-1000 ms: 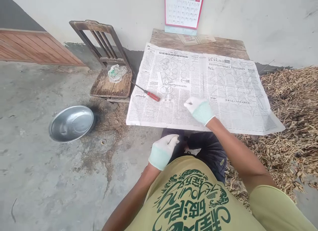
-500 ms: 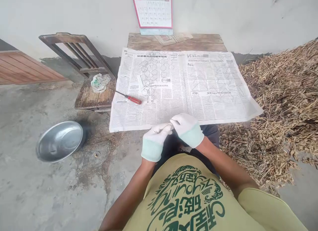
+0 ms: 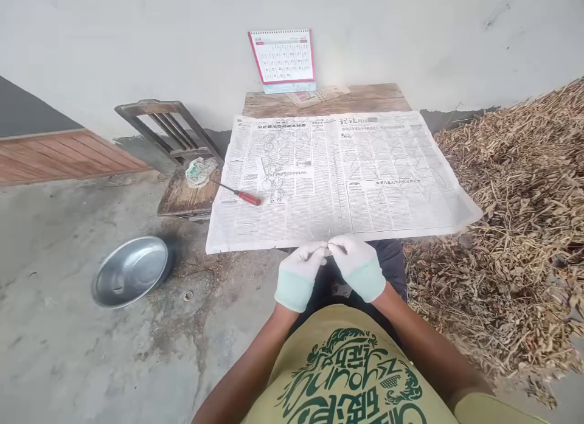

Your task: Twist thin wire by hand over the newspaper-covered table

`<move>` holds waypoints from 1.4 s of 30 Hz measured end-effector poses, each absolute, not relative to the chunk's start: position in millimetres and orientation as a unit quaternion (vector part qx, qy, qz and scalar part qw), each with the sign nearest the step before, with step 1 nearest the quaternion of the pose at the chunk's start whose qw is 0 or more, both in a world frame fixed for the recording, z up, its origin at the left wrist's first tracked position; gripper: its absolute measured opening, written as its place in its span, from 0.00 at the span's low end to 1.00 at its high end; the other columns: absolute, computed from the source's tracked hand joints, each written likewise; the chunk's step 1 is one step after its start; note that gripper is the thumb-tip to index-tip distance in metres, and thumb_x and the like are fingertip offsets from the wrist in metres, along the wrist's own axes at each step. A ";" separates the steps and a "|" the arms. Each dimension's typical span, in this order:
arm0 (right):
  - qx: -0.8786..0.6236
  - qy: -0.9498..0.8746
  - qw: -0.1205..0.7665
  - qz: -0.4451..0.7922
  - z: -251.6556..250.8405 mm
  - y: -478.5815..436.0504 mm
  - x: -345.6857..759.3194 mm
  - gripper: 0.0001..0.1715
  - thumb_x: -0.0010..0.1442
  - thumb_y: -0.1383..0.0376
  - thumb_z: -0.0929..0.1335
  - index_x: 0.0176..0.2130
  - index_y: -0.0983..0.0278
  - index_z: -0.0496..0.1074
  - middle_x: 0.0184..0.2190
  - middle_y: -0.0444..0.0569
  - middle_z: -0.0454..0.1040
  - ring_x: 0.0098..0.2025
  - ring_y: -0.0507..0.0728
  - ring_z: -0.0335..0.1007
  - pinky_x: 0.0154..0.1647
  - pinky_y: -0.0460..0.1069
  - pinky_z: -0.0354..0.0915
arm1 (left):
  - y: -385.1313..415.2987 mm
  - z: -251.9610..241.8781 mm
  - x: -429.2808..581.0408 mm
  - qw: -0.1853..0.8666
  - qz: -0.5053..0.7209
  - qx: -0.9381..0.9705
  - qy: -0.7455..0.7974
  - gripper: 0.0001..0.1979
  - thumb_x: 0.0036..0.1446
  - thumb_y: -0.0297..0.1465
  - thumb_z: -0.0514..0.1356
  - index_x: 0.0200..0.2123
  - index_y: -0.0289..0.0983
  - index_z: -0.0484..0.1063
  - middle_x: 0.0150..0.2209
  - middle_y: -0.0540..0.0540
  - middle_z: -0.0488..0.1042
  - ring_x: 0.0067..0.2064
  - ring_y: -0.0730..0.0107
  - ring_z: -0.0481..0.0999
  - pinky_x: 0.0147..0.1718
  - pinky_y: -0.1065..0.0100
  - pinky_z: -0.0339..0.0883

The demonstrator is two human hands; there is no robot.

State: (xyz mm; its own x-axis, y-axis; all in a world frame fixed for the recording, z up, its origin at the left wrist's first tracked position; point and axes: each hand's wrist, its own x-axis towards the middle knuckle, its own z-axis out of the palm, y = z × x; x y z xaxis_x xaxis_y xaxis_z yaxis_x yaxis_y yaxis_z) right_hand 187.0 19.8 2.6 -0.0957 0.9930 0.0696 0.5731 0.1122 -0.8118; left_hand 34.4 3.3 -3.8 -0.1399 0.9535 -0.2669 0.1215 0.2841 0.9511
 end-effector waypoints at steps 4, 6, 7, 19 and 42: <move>-0.576 -0.658 0.343 0.345 0.0 14.8 190.1 0.13 0.69 0.62 0.66 0.36 0.52 0.80 0.37 0.45 0.84 0.40 0.62 0.81 0.46 0.56 0.72 | -5.8 -5.1 38.3 0.501 0.422 0.416 0.630 0.14 0.61 0.38 0.62 0.44 0.40 0.85 0.41 0.45 0.86 0.39 0.64 0.83 0.48 0.63 0.77; -0.563 -0.659 0.348 0.356 0.1 13.1 187.7 0.13 0.68 0.63 0.66 0.36 0.52 0.80 0.37 0.44 0.84 0.40 0.61 0.81 0.47 0.55 0.73 | -11.0 -3.3 37.8 0.490 0.431 0.402 0.642 0.14 0.61 0.38 0.63 0.44 0.40 0.85 0.40 0.45 0.86 0.39 0.64 0.83 0.47 0.63 0.77; -0.556 -0.662 0.350 0.361 0.0 12.4 185.7 0.13 0.68 0.63 0.66 0.36 0.53 0.80 0.37 0.45 0.85 0.41 0.61 0.81 0.47 0.55 0.73 | -13.7 -2.0 36.9 0.483 0.436 0.397 0.647 0.14 0.61 0.38 0.63 0.43 0.39 0.85 0.40 0.45 0.86 0.39 0.64 0.83 0.47 0.63 0.77; -0.459 -0.754 0.328 0.336 -8.2 2.0 158.3 0.15 0.72 0.65 0.65 0.43 0.57 0.82 0.36 0.47 0.83 0.37 0.56 0.78 0.43 0.49 0.70 | -55.4 -17.2 10.2 0.423 0.467 0.355 0.690 0.18 0.59 0.45 0.66 0.44 0.38 0.86 0.37 0.43 0.85 0.39 0.61 0.82 0.46 0.62 0.76; -0.558 -0.708 0.357 0.246 3.1 -46.3 173.8 0.15 0.71 0.63 0.64 0.40 0.59 0.81 0.39 0.49 0.85 0.42 0.59 0.81 0.48 0.52 0.71 | -58.7 -12.3 25.6 0.496 0.514 0.433 0.549 0.12 0.60 0.32 0.62 0.41 0.37 0.86 0.37 0.43 0.87 0.36 0.65 0.85 0.40 0.65 0.81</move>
